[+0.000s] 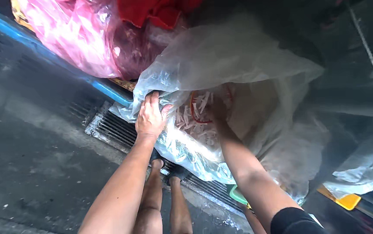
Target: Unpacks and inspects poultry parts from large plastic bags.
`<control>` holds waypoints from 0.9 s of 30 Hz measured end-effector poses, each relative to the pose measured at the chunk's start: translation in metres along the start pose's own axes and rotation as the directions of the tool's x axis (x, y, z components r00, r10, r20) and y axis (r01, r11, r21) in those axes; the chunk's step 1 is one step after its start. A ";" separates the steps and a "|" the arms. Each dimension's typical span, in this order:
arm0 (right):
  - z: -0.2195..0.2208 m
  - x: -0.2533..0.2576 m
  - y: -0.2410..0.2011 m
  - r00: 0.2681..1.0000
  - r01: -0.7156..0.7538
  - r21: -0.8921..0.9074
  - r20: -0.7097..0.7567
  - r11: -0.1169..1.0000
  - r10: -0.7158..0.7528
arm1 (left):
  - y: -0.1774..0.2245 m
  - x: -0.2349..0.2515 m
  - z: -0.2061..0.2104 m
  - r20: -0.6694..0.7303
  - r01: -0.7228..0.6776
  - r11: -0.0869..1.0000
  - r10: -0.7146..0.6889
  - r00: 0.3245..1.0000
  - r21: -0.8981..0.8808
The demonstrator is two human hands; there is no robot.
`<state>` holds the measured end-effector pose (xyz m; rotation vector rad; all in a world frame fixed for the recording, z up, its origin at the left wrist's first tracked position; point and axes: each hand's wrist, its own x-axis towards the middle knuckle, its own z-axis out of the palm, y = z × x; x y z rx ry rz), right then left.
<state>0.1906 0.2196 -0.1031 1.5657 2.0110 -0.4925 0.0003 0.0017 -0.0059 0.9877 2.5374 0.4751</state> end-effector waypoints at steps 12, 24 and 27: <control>-0.021 0.003 -0.043 0.997 0.059 0.389 0.025 0.919 -0.075 | 0.000 0.002 0.000 -0.014 -0.011 1.000 0.011 1.000 -0.009; -0.013 -0.002 -0.030 0.967 0.103 0.554 -0.251 0.826 0.048 | -0.001 0.003 0.000 -0.036 -0.027 1.000 0.027 0.999 -0.008; -0.023 -0.008 -0.008 0.897 0.183 0.737 -0.396 0.651 0.196 | -0.002 0.002 0.000 -0.038 -0.040 0.999 0.039 0.999 -0.011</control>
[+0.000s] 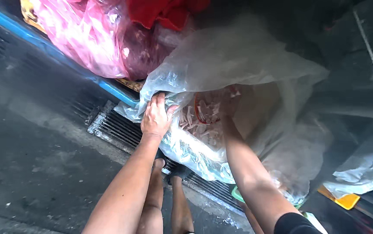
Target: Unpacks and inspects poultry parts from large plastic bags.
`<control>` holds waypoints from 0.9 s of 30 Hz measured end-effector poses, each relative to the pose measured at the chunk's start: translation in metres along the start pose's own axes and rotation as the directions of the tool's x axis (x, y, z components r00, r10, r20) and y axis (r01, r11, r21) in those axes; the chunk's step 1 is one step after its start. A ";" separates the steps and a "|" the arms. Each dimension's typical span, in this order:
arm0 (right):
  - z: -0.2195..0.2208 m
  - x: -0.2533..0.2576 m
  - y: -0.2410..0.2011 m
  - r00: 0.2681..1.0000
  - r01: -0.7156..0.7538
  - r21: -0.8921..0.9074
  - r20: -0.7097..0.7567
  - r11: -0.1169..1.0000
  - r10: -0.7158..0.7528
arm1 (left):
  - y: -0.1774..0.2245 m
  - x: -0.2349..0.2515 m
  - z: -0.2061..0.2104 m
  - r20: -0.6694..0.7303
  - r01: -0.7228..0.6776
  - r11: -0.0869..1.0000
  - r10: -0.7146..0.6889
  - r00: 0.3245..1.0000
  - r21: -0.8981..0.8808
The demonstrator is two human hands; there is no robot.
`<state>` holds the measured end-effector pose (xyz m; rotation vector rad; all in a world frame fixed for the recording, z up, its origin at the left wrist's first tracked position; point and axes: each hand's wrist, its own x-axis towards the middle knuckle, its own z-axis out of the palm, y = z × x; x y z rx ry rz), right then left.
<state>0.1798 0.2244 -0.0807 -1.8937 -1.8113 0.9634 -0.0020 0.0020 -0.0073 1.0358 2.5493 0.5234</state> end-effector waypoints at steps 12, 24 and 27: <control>0.017 -0.081 -0.011 0.839 0.310 -0.512 0.544 0.801 0.023 | 0.001 -0.003 -0.002 0.044 0.019 1.000 -0.020 0.999 0.008; 0.046 -0.114 -0.022 0.784 0.018 -0.455 0.560 0.891 0.270 | 0.000 -0.003 0.001 0.039 0.026 0.999 -0.027 0.999 0.022; 0.055 -0.117 -0.018 0.770 -0.068 -0.322 0.585 0.944 0.255 | -0.001 -0.004 0.000 0.050 0.023 1.000 -0.023 0.998 0.015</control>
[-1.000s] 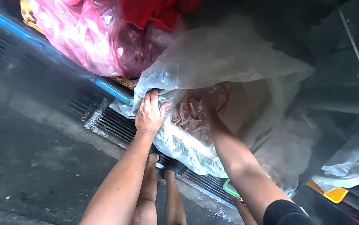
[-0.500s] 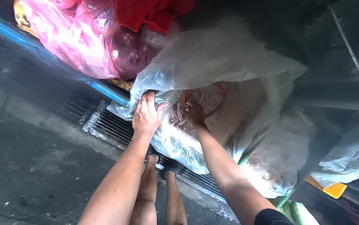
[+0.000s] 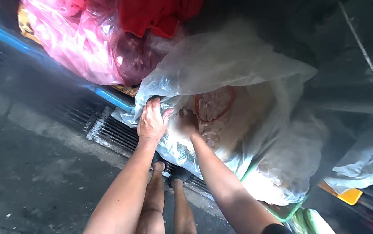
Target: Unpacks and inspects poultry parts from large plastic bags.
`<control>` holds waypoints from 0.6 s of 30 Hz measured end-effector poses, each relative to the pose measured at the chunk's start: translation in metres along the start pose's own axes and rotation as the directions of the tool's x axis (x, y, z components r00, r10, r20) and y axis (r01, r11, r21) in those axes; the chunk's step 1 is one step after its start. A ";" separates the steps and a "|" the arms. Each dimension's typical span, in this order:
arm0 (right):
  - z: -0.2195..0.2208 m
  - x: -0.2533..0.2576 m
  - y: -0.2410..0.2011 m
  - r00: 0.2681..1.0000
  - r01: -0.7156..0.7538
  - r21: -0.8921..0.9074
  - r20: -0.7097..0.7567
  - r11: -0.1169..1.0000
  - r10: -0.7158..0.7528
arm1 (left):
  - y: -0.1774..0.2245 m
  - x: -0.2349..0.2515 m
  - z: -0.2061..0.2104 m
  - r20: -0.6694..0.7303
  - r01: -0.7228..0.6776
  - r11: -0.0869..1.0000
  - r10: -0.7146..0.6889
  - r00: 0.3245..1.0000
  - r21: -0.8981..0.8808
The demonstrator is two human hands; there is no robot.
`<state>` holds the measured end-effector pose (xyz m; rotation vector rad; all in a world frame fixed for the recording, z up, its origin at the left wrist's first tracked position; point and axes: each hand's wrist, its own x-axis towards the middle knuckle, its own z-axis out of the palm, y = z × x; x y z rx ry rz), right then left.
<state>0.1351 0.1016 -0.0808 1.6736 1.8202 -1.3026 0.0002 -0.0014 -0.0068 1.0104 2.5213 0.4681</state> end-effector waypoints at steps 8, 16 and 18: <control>0.000 0.005 -0.002 0.992 0.074 -0.030 0.100 0.997 -0.071 | 0.001 0.001 0.002 -0.013 -0.006 1.000 0.006 1.000 0.011; -0.002 -0.008 -0.015 0.991 0.073 -0.286 0.125 0.956 -0.038 | 0.003 0.000 0.002 0.004 0.016 1.000 -0.016 1.000 0.022; -0.001 -0.008 -0.003 0.990 0.097 -0.298 0.128 0.950 -0.061 | 0.004 0.001 0.001 0.006 0.024 0.999 -0.025 1.000 0.025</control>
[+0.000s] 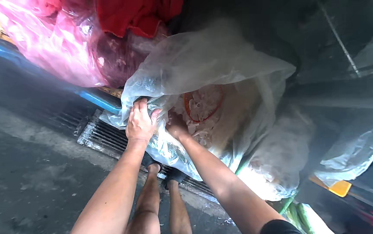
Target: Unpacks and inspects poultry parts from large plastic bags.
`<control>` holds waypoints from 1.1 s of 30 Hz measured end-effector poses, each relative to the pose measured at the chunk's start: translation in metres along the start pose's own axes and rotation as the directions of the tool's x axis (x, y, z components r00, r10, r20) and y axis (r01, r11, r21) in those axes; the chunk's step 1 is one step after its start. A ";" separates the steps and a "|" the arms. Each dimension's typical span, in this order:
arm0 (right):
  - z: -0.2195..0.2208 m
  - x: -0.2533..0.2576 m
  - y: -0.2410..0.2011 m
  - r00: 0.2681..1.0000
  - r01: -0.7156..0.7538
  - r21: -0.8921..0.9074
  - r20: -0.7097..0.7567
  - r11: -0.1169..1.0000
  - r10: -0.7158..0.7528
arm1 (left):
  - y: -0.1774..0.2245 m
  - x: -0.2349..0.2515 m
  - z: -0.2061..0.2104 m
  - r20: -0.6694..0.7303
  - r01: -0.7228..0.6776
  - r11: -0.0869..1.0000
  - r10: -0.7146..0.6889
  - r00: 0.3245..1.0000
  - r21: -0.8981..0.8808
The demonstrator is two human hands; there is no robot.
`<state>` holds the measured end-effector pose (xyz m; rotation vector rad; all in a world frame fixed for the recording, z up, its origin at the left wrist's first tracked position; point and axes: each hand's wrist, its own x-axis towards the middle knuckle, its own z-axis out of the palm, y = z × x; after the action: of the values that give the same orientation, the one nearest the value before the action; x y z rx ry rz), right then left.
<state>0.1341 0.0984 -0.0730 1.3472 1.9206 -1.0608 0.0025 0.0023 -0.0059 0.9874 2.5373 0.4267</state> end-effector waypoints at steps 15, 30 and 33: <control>-0.022 0.013 0.108 0.864 0.493 -0.455 0.154 0.742 -0.480 | -0.003 0.001 -0.002 -0.036 -0.034 0.999 0.033 0.999 -0.027; -0.069 -0.012 0.088 0.992 -0.029 -0.102 0.121 0.994 0.042 | -0.004 0.003 -0.002 -0.050 -0.038 0.998 0.036 0.998 -0.054; -0.045 -0.002 0.069 0.999 0.033 0.135 0.014 0.990 -0.035 | -0.002 -0.001 -0.003 -0.022 -0.032 0.999 0.031 0.999 -0.043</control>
<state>0.1998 0.1480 -0.0674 1.3777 1.8949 -1.2336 0.0008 -0.0007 -0.0041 1.0129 2.5229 0.5019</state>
